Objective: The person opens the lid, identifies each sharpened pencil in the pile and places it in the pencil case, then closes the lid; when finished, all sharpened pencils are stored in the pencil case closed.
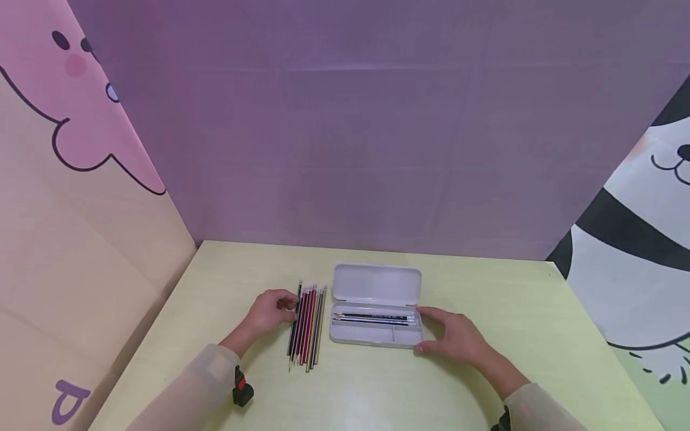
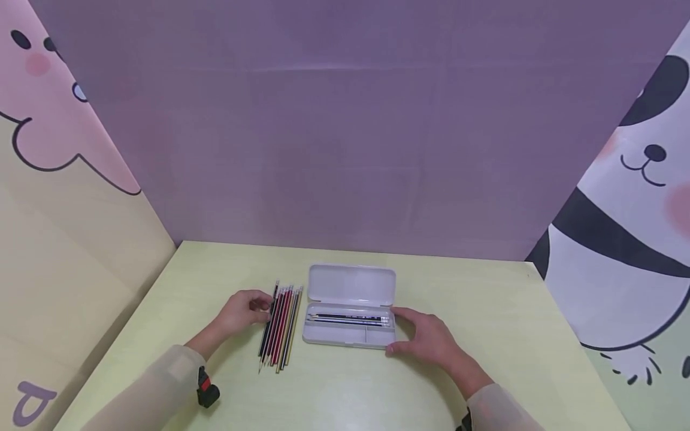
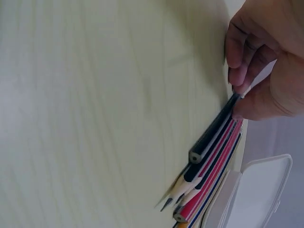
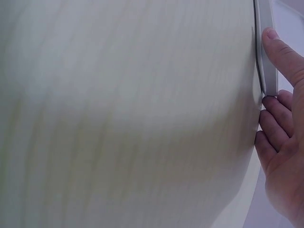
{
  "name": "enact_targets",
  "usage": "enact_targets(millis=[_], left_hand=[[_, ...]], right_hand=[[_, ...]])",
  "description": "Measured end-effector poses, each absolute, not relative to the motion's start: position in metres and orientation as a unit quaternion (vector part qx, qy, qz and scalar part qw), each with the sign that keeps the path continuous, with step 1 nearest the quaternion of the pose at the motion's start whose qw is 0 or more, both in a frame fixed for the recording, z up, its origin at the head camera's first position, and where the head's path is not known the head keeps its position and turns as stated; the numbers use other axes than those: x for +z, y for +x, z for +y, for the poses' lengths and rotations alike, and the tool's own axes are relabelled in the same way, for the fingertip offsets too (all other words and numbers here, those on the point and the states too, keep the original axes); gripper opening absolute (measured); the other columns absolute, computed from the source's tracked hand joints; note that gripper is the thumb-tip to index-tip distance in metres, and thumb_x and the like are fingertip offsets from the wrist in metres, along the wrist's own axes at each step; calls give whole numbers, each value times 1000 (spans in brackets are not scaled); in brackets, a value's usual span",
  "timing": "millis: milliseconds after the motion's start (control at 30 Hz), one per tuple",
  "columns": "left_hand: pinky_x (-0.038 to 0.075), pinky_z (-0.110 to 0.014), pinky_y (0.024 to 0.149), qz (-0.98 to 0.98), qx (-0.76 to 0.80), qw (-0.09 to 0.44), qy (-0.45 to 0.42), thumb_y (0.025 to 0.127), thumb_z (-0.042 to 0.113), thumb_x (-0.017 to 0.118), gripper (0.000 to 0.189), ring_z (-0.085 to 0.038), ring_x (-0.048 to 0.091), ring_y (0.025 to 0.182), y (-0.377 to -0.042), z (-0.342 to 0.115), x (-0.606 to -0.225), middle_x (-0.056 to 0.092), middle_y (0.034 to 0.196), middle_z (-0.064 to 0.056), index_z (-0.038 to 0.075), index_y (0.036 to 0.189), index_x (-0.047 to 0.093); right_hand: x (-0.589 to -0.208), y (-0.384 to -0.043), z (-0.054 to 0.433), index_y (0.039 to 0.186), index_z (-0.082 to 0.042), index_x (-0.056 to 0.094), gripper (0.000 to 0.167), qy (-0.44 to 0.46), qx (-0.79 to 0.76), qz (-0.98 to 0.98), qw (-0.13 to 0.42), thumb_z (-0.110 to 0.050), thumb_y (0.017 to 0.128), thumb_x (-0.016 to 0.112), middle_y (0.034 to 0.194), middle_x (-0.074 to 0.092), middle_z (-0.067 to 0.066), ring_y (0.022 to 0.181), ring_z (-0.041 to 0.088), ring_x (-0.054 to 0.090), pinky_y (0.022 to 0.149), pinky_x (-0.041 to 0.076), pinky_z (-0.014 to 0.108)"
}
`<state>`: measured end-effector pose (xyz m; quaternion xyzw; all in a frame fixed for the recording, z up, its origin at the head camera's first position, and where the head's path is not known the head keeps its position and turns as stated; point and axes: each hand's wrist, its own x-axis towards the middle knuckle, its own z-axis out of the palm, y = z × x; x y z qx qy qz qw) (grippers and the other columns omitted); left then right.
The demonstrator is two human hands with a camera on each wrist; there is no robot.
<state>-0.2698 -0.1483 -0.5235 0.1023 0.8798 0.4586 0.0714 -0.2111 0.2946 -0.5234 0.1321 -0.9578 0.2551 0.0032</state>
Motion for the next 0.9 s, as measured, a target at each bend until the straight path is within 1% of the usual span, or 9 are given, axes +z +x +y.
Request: enact_targets(millis=[200,367,567,700,800,900], left_hand=[[53,-32,76,888,444,73,94,82,-1,81,37,-17,63,88,-270,-146,-518,69,95,-5,2,118,73],[53,-31,77,891,439,71,86,80,-1,81,39,-16,62,86,-271,-145,-518,69,92,-4,0,118,72],[52,-34,78,904,416,54,87,79,2,82,39,-15,62,83,-272,-142,-517,68,89,-3,0,116,72],[52,-34,78,911,401,49,82,81,3,81,28,-15,62,82,-272,-139,-516,69,86,-1,3,107,74],[53,-34,76,917,388,45,88,84,7,80,14,-15,63,82,-272,-138,-515,71,87,0,5,98,77],[55,-34,75,922,373,39,93,86,12,80,7,-15,66,82,-271,-136,-514,74,87,0,8,92,79]], right_hand=[[-523,-212,294,141,-16,62,93,134,257,-957,3,-58,63,92,132,69,15,123,41,63,101,49,60],[-524,-212,294,142,-15,61,94,135,255,-957,-1,-58,64,92,133,68,15,125,42,61,102,48,61],[-524,-212,295,142,-16,62,93,132,252,-959,-5,-57,65,92,134,68,14,126,41,61,103,48,60],[-523,-212,295,142,-14,62,93,134,254,-958,-4,-57,65,92,134,68,15,126,42,61,103,48,61],[-523,-212,294,141,-15,62,93,137,252,-958,0,-57,64,92,134,68,15,125,42,61,102,48,60],[-523,-212,294,141,-15,62,93,142,251,-958,3,-58,64,92,134,68,14,124,41,62,101,49,60]])
